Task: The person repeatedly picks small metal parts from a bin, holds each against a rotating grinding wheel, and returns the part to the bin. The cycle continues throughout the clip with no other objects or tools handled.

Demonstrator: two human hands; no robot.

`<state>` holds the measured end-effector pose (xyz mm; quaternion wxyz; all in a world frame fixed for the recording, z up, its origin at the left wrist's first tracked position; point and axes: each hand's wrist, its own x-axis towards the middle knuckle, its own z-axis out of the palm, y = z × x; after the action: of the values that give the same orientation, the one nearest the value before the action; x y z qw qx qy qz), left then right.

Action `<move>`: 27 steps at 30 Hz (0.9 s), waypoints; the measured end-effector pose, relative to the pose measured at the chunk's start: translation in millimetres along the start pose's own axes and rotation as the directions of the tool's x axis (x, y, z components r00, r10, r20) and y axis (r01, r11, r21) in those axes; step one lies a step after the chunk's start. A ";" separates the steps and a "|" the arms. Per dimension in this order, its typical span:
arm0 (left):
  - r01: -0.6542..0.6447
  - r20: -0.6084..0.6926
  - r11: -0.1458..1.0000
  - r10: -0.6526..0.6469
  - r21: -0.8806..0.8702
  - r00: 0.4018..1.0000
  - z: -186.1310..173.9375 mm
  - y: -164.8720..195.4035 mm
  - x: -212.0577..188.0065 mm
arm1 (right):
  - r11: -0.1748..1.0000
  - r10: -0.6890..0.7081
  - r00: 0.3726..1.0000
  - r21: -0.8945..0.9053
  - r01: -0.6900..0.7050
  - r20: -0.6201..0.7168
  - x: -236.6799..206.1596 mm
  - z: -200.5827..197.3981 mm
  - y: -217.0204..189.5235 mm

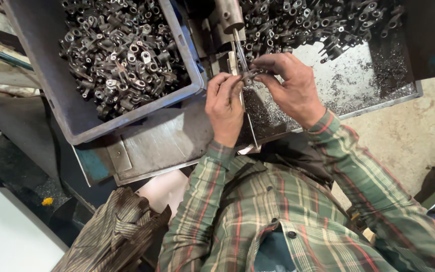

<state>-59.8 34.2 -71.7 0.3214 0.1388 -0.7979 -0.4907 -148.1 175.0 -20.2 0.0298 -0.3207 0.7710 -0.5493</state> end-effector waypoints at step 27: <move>-0.051 0.023 0.993 0.049 0.106 0.999 2.6 2.9 22.5 | 0.761 0.315 0.926 0.527 -0.378 0.208 22.5 21.1 45.6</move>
<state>-78.3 25.3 -61.5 0.3175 0.1307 -0.8295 -0.4405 -178.5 154.4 -61.2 0.2643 -0.1785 0.6197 -0.7171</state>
